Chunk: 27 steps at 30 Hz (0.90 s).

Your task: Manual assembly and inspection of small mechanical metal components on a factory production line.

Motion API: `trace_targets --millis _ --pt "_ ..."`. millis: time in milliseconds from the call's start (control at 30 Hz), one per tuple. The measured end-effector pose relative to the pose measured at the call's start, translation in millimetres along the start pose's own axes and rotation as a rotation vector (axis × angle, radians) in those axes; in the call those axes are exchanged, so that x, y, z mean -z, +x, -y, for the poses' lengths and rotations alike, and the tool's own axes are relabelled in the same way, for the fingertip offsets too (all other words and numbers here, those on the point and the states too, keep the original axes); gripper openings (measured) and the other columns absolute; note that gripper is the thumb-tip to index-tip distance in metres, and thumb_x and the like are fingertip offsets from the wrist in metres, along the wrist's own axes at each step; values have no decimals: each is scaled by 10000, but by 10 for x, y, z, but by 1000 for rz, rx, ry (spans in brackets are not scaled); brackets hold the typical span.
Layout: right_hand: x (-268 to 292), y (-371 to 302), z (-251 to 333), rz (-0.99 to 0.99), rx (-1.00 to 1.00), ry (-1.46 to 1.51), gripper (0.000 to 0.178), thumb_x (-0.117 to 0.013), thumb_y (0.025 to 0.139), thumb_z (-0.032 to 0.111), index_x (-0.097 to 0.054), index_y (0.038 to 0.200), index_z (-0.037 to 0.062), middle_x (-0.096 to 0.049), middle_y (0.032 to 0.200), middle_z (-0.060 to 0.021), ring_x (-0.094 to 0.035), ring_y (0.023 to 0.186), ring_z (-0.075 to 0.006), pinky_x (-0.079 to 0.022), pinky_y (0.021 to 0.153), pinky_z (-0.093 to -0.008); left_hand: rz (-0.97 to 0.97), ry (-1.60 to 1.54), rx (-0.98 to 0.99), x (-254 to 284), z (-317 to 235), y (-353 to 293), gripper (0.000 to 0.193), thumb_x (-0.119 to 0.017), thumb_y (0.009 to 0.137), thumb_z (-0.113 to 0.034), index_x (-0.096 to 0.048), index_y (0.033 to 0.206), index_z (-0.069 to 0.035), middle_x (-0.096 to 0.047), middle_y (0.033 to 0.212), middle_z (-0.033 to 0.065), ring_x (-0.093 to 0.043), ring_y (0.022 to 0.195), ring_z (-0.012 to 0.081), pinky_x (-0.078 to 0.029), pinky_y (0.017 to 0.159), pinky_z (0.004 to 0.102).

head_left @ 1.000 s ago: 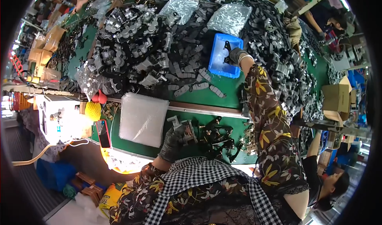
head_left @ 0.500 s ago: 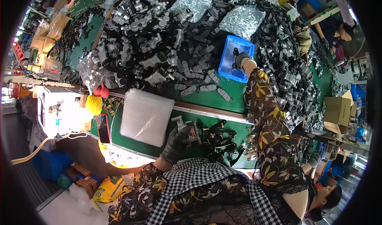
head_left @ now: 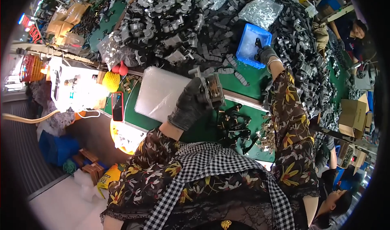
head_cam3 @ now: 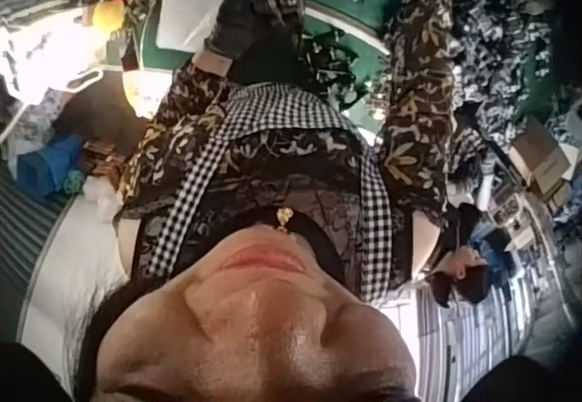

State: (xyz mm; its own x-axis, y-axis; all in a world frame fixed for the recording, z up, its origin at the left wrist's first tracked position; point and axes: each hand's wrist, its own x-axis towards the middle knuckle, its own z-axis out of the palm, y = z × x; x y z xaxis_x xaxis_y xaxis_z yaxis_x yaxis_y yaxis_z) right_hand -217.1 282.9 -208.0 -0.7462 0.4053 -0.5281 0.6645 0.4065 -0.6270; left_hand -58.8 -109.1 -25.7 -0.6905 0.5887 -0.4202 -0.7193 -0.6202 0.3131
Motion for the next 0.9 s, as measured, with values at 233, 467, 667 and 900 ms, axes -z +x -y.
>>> trace_targets --millis 233,467,667,900 --pt "265 -906 422 -65 -44 387 159 -643 856 223 -615 937 88 -586 672 -61 -529 496 -180 -436 446 -311 85 220 -36 -164 -110 -122 446 -659 825 -314 -527 1162 -54 -611 907 50 -590 720 154 -525 650 320" --pt "779 -2893 920 46 376 734 238 -623 887 257 -620 1053 86 -629 796 -9 -524 526 -74 -363 424 -181 315 406 -37 -321 -58 -200 570 -670 766 -246 -459 1240 -7 -605 1053 146 -653 756 206 -543 576 280" --pt "924 -3875 1169 127 629 589 339 -606 899 273 -586 1117 14 -620 827 -15 -562 645 -68 -448 553 -188 391 156 318 -697 37 -312 650 -680 708 -198 -410 1240 60 -575 1033 248 -633 590 205 -532 458 240" --pt "943 -4066 1019 197 747 456 289 -604 906 247 -599 1086 21 -625 860 -14 -556 755 -70 -463 640 -224 445 88 478 -791 102 -388 676 -676 686 -177 -390 1236 91 -538 1066 303 -638 589 252 -557 453 254"
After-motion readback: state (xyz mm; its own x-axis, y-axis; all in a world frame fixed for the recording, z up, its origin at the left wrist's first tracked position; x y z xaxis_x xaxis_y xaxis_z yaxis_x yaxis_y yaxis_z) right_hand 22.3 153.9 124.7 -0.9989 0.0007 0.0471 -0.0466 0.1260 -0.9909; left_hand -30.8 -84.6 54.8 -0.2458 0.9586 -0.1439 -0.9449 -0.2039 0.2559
